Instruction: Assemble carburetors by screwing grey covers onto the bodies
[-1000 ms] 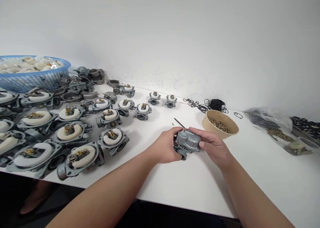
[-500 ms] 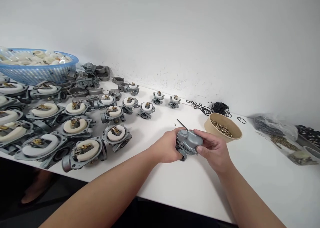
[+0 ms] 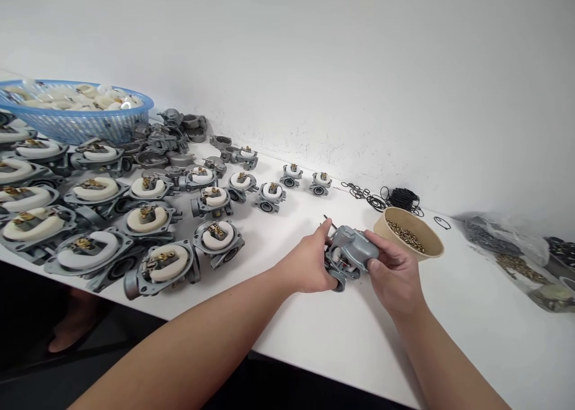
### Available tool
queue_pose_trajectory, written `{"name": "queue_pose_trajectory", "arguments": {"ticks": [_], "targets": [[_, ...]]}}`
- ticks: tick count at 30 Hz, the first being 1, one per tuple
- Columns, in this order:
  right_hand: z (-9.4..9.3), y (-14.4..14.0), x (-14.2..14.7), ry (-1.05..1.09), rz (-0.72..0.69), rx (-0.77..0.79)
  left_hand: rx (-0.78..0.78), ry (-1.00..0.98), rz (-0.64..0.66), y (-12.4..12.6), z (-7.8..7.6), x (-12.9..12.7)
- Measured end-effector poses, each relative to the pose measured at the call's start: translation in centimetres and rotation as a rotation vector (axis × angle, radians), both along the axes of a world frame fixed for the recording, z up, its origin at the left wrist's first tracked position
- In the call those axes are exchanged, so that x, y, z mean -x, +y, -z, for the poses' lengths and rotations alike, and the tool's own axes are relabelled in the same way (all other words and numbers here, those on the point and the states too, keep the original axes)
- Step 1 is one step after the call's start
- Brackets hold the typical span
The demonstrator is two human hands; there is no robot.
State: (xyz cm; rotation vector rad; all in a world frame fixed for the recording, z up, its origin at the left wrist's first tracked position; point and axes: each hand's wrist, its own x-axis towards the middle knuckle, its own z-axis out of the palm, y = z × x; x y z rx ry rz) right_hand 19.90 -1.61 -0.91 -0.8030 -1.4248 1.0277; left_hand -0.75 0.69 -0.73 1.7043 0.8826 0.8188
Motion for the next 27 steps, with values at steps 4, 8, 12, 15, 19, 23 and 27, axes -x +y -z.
{"name": "queue_pose_trajectory", "arguments": {"ticks": [4, 8, 12, 15, 19, 23, 27], "targets": [[-0.5, 0.0, 0.5, 0.077, 0.008, 0.032, -0.043, -0.006, 0.014, 0.0, -0.1, 0.0], [-1.0, 0.0, 0.8, 0.127, 0.001, 0.091, -0.056, 0.020, 0.017, 0.1, 0.0, 0.0], [-1.1, 0.1, 0.8, 0.184, 0.053, 0.152, -0.043, 0.031, 0.038, 0.0, -0.4, 0.1], [-1.0, 0.1, 0.7, 0.182, 0.059, 0.191, -0.044, 0.040, 0.057, 0.0, -0.6, 0.2], [-1.0, 0.0, 0.8, 0.170, 0.048, 0.195, -0.060, 0.060, 0.048, 0.0, -0.8, 0.2], [-1.1, 0.0, 0.9, 0.181, 0.043, 0.182, -0.072, 0.077, 0.044, 0.0, -0.7, 0.2], [-1.1, 0.1, 0.4, 0.183, 0.063, 0.176, -0.058, 0.098, 0.054, 0.1, -0.5, 0.2]]}}
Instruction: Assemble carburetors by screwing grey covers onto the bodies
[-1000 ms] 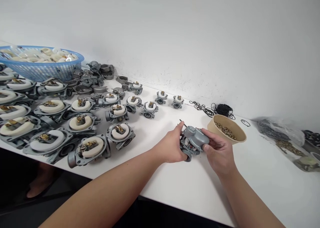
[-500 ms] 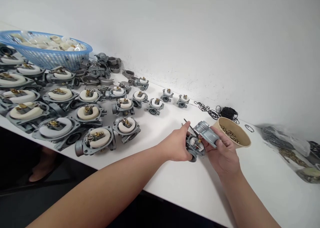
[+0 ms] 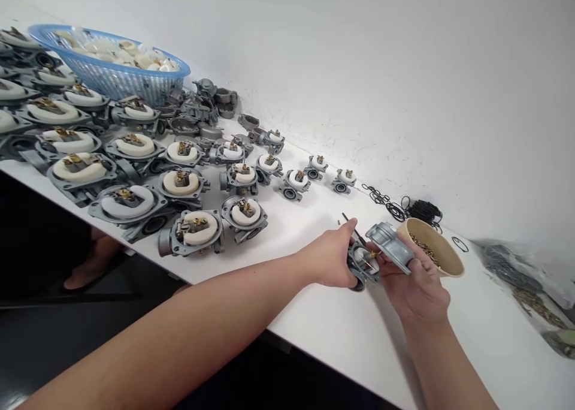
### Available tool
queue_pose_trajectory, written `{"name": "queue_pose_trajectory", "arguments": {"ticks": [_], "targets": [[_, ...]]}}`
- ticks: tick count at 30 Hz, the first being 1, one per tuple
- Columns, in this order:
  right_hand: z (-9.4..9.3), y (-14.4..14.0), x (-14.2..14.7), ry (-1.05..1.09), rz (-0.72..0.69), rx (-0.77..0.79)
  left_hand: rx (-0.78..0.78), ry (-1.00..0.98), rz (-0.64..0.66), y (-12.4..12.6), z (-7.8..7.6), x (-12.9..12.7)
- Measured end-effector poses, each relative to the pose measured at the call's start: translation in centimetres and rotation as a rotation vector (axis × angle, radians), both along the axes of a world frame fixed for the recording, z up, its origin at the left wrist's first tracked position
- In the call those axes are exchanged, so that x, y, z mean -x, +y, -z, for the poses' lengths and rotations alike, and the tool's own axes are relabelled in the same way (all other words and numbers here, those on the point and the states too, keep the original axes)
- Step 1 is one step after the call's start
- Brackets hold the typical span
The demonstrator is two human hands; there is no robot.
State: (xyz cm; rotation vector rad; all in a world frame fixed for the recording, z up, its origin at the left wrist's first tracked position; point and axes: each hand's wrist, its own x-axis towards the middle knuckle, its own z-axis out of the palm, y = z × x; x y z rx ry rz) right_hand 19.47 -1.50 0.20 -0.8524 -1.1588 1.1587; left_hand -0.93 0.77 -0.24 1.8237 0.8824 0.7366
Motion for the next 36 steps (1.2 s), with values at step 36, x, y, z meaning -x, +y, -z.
{"name": "queue_pose_trajectory", "arguments": {"ticks": [36], "targets": [[0.9, -2.0, 2.8, -0.361, 0.510, -0.138, -0.078, 0.011, -0.096, -0.5, -0.2, -0.4]]}}
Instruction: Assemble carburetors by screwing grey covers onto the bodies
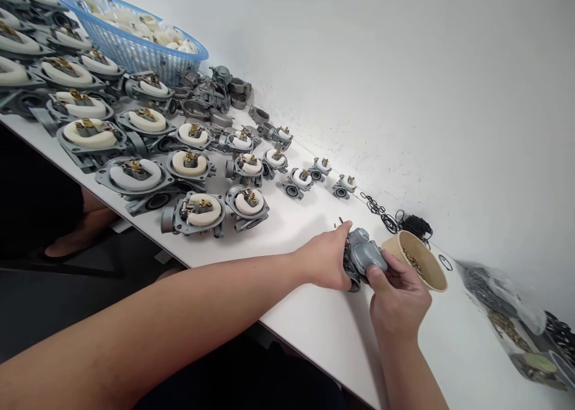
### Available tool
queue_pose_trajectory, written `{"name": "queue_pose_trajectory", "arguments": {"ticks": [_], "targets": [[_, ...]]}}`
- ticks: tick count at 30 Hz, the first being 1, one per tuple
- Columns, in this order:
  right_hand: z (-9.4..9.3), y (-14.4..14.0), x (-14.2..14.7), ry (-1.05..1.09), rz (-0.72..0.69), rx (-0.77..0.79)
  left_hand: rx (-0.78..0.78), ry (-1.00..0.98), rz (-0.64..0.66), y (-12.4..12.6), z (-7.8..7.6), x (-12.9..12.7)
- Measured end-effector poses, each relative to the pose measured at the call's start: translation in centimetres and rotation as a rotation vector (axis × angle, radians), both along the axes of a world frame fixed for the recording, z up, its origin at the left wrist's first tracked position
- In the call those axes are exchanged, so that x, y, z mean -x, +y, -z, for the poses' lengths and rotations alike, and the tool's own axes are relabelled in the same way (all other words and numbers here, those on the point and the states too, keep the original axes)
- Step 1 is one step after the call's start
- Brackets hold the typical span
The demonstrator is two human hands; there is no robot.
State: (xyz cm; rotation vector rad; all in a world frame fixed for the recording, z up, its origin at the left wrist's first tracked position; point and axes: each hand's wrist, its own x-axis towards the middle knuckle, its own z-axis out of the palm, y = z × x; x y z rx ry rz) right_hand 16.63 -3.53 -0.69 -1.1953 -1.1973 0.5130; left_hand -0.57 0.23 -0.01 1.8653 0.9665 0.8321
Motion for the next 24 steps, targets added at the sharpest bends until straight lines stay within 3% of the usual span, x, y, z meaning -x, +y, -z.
{"name": "queue_pose_trajectory", "arguments": {"ticks": [5, 12, 24], "targets": [[-0.1, 0.5, -0.4, 0.116, -0.068, 0.000, -0.001, -0.016, -0.008, 0.0, 0.2, -0.2], [-1.0, 1.5, -1.5, 0.369, -0.300, 0.027, 0.007, -0.045, 0.014, 0.1, 0.4, -0.2], [-0.6, 2.4, -1.7, 0.323, -0.433, 0.120, -0.022, -0.082, 0.130, 0.0, -0.2, 0.4]]}}
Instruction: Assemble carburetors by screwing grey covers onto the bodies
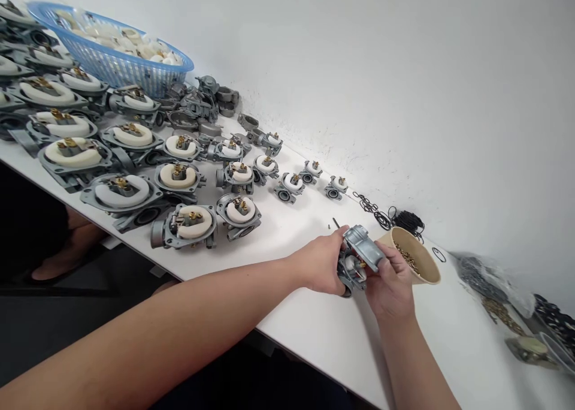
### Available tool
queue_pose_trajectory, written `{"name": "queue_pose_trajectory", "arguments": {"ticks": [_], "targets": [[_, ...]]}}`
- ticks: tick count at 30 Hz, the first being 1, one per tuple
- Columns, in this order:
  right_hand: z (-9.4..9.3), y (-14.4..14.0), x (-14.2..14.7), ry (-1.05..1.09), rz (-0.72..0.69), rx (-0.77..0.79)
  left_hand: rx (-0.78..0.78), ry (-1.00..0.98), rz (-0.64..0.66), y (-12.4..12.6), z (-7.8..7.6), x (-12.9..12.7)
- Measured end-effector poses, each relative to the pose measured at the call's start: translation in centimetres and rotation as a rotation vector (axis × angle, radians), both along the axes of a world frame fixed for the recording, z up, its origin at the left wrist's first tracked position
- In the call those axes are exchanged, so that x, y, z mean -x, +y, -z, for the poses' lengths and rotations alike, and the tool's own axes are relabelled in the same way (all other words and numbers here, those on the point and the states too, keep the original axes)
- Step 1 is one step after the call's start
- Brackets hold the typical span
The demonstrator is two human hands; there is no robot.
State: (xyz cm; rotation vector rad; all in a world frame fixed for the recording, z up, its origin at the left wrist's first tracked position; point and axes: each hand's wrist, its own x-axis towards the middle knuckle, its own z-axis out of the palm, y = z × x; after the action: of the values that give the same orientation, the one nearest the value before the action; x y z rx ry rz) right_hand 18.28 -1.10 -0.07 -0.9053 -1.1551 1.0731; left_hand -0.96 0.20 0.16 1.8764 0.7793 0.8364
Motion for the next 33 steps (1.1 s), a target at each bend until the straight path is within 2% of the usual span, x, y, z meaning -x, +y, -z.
{"name": "queue_pose_trajectory", "arguments": {"ticks": [6, 9, 12, 15, 24, 28, 33], "targets": [[0.0, 0.2, -0.7, -0.094, -0.105, -0.047, 0.054, 0.035, -0.054, 0.2, 0.2, -0.2], [0.2, 0.5, -1.4, -0.120, -0.121, -0.053, 0.058, 0.025, -0.033, 0.4, 0.2, 0.0], [0.2, 0.6, -1.8, -0.150, -0.187, -0.065, 0.040, 0.021, 0.025, 0.6, 0.2, 0.2], [0.0, 0.6, -1.8, -0.191, -0.241, -0.088, 0.021, 0.016, 0.027, 0.8, 0.3, 0.3], [-0.2, 0.0, -1.9, -0.275, -0.270, -0.070, 0.087, 0.018, 0.000, 1.0, 0.6, 0.3], [-0.1, -0.1, -1.8, -0.296, -0.304, -0.075, 0.047, 0.003, 0.013, 1.2, 0.7, 0.4], [-0.1, -0.2, -1.6, -0.280, -0.327, -0.099, 0.124, -0.066, 0.096, 1.3, 0.7, 0.6]]}}
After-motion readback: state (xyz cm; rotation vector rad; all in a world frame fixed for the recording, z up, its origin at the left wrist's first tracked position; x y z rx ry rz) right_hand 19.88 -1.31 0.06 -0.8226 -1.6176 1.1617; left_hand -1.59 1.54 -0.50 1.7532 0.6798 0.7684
